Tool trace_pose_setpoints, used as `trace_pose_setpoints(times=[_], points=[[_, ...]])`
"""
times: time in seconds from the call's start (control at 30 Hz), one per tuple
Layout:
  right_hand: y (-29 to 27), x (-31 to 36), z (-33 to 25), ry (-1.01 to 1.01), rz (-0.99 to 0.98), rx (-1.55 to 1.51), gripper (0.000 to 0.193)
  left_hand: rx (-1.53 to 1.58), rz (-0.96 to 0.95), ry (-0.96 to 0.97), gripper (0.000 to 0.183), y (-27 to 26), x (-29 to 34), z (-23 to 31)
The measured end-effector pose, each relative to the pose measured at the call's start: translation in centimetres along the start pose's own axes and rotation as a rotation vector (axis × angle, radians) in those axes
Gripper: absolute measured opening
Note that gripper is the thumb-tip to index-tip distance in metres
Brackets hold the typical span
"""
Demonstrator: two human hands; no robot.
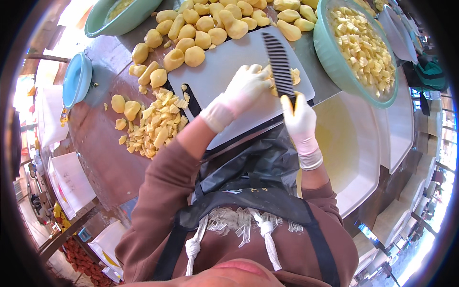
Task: The person repeatedly picks up peeled potatoes from a pile on a metal table, places them on a cutting board, and chops them into small pieces using a serrated knife. The chopped pieces are periodically swept into a green bowl. The person wears gloves and an apron throughout the task.
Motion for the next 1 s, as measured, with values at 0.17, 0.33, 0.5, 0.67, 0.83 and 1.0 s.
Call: trace_pose_setpoints(times=[0.17, 0.33, 0.5, 0.67, 0.83, 1.0], points=[[-2.5, 0.5, 1.8, 0.184, 0.050, -0.130, 0.028, 0.044, -0.227, 0.101, 0.010, 2.6, -4.3, -1.2], [-1.4, 1.0, 1.7, 0.197, 0.053, -0.278, 0.027, 0.247, -0.121, -0.066, 0.018, 1.1, -2.3, -3.4], [2.8, 2.9, -0.3, 0.081, -0.216, -0.092, 0.024, 0.478, 0.432, -0.783, 0.034, -2.6, 5.4, -6.4], [7.6, 4.3, -0.8, 0.007, -0.447, 0.080, 0.033, 0.206, 0.397, -0.682, 0.038, -3.0, 9.2, -6.3], [4.3, 1.2, 1.7, 0.097, -0.358, 0.260, 0.032, -0.010, 0.026, -0.049, 0.044, -0.3, 7.6, -1.5], [3.3, 0.9, 1.8, -0.097, -0.370, 0.346, 0.028, 0.022, 0.162, -0.531, 0.054, -2.3, 10.8, -1.7]])
Point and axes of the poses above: each hand's wrist, its own x-axis away from the middle knuckle, its own y-axis out of the palm, z = x × y, the point moved 2 cm from there along -x, towards the middle knuckle, and after that the axes turned 12 degrees about -x, right-handed, at the moved point
